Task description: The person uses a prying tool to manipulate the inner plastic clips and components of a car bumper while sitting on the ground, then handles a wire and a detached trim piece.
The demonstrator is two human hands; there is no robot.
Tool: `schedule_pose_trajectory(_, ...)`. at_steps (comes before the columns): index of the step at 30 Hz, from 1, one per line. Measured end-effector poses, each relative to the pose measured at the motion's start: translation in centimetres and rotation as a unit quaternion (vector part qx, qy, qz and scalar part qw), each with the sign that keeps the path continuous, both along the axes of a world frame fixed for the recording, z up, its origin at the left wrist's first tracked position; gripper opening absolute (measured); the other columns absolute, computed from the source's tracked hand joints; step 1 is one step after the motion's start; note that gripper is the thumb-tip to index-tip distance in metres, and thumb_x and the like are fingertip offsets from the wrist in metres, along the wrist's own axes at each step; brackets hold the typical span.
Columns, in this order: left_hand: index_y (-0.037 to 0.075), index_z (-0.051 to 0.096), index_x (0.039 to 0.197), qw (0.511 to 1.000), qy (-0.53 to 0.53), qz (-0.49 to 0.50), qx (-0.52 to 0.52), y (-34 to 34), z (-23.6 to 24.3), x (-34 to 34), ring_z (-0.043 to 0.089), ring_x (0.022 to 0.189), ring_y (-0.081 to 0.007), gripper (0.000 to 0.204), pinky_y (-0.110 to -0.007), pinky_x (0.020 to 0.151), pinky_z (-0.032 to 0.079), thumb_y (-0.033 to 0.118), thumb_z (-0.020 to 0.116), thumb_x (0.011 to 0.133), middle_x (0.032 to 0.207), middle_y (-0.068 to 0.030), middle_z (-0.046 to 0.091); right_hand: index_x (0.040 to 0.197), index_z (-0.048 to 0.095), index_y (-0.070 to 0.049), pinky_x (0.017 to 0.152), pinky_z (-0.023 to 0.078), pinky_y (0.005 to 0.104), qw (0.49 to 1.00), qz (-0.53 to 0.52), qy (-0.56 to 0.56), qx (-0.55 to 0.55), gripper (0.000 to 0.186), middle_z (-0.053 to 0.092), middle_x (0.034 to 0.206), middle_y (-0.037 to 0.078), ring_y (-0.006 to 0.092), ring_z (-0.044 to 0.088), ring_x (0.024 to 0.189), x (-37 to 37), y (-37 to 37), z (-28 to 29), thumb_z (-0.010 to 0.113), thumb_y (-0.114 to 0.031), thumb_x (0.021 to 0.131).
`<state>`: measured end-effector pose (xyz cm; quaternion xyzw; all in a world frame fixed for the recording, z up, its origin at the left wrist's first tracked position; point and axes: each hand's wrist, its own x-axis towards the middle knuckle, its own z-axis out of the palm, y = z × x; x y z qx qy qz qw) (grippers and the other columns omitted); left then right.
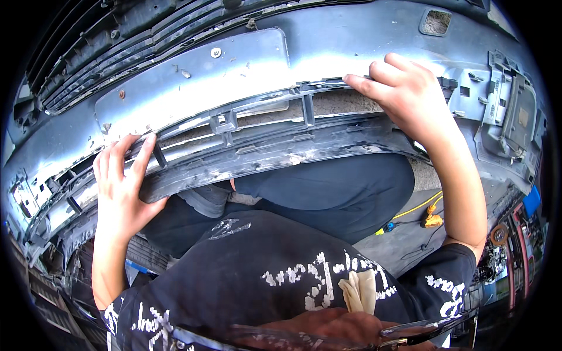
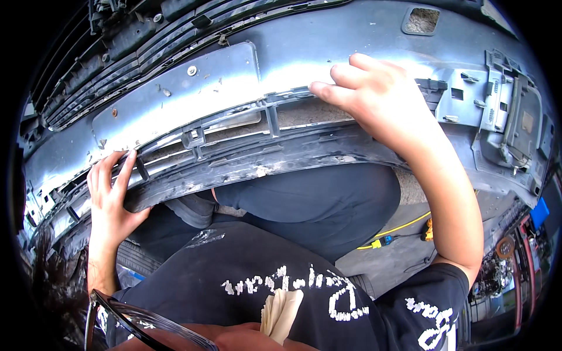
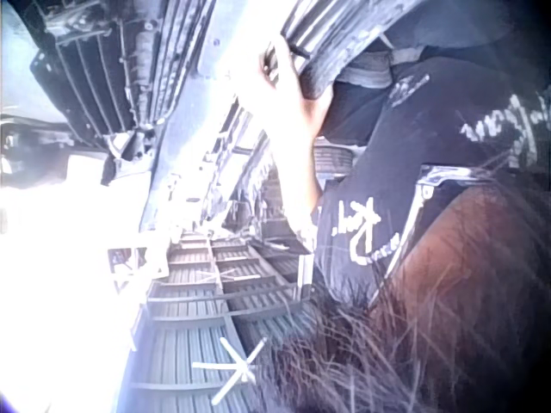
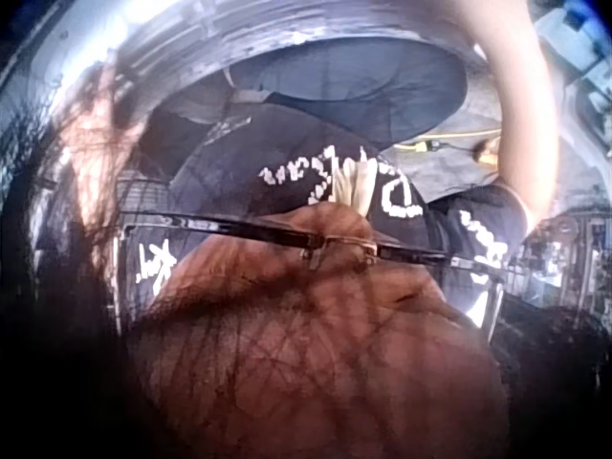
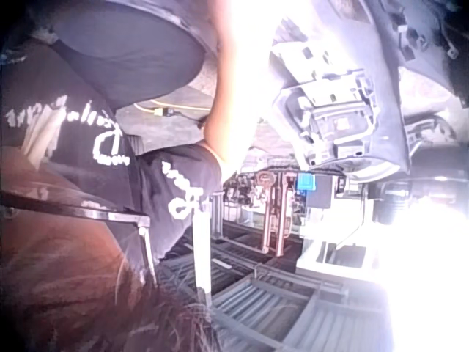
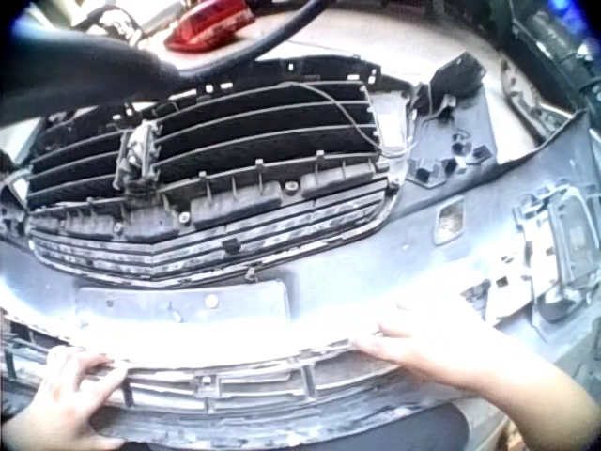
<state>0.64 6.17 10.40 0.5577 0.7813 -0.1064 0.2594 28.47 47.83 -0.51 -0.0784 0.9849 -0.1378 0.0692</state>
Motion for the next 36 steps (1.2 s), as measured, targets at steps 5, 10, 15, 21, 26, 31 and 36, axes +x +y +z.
schedule_pose_trajectory(5, 0.026, 0.063, 0.163, 1.000, 0.011, -0.018, 0.018, 0.0, 0.8, 0.3, 0.055, 0.141, -0.0434, 0.118, -0.060, 0.121, 0.042, 0.019, 0.100, 0.052, 0.155, -0.0177, 0.058, 0.129, 0.080, -0.024, 0.073, 0.057, 0.0359, 0.991, 0.044, 0.118, 0.044, 0.044, 0.061, 0.099, -0.005, 0.0180, 0.063, 0.089, 1.2, -0.6, -0.8, 0.074, -0.018, 0.085)
schedule_pose_trajectory(10, 0.027, 0.065, 0.161, 0.999, 0.019, -0.035, 0.035, -0.1, 1.1, 0.6, 0.058, 0.139, -0.0429, 0.115, -0.060, 0.118, 0.043, 0.019, 0.099, 0.051, 0.155, -0.0185, 0.059, 0.130, 0.080, -0.023, 0.071, 0.056, 0.0376, 0.994, 0.016, 0.100, 0.030, 0.045, 0.062, 0.098, -0.003, 0.0199, 0.063, 0.088, 1.2, -0.3, -0.9, 0.075, -0.019, 0.086)
schedule_pose_trajectory(15, 0.026, 0.068, 0.159, 1.000, -0.013, -0.007, 0.001, 1.2, 1.6, -0.2, 0.059, 0.137, -0.0417, 0.112, -0.057, 0.117, 0.046, 0.020, 0.101, 0.052, 0.151, -0.0171, 0.061, 0.128, 0.084, -0.007, 0.082, 0.062, 0.0410, 0.971, -0.123, -0.077, -0.191, 0.029, 0.080, 0.099, 0.011, 0.0327, 0.078, 0.090, 1.2, 0.7, -0.1, 0.077, -0.015, 0.100)
schedule_pose_trajectory(21, 0.028, 0.070, 0.157, 0.996, -0.057, -0.012, -0.060, 3.5, 1.8, -1.9, 0.059, 0.139, -0.0428, 0.108, -0.058, 0.124, 0.045, 0.020, 0.103, 0.055, 0.149, -0.0167, 0.060, 0.127, 0.083, 0.002, 0.091, 0.063, 0.0386, 0.894, -0.238, -0.167, -0.342, 0.027, 0.086, 0.112, 0.021, 0.0309, 0.084, 0.099, 0.8, 0.5, 0.4, 0.075, -0.016, 0.107)
schedule_pose_trajectory(26, 0.029, 0.071, 0.156, 0.997, -0.049, -0.008, -0.052, 3.0, 1.9, -1.5, 0.058, 0.139, -0.0424, 0.107, -0.058, 0.123, 0.046, 0.021, 0.103, 0.054, 0.150, -0.0166, 0.060, 0.126, 0.084, 0.001, 0.093, 0.064, 0.0397, 0.902, -0.212, -0.178, -0.332, 0.027, 0.086, 0.113, 0.021, 0.0341, 0.084, 0.103, -0.6, 0.3, 0.2, 0.075, -0.016, 0.107)
schedule_pose_trajectory(31, 0.028, 0.071, 0.156, 0.998, -0.038, -0.010, -0.045, 2.8, 1.7, -1.4, 0.058, 0.139, -0.0424, 0.107, -0.058, 0.123, 0.046, 0.020, 0.103, 0.054, 0.150, -0.0166, 0.060, 0.124, 0.084, 0.000, 0.093, 0.064, 0.0421, 0.918, -0.194, -0.184, -0.293, 0.027, 0.084, 0.114, 0.022, 0.0382, 0.082, 0.105, -1.9, 0.8, 0.5, 0.076, -0.018, 0.106)
schedule_pose_trajectory(36, 0.028, 0.072, 0.155, 0.998, -0.048, -0.011, -0.043, 2.9, 1.4, -1.7, 0.057, 0.140, -0.0422, 0.105, -0.058, 0.123, 0.045, 0.020, 0.103, 0.054, 0.150, -0.0166, 0.060, 0.122, 0.084, 0.000, 0.093, 0.063, 0.0455, 0.926, -0.114, -0.253, -0.256, 0.028, 0.083, 0.113, 0.024, 0.0411, 0.081, 0.105, -5.0, 2.5, 0.0, 0.078, -0.019, 0.103)
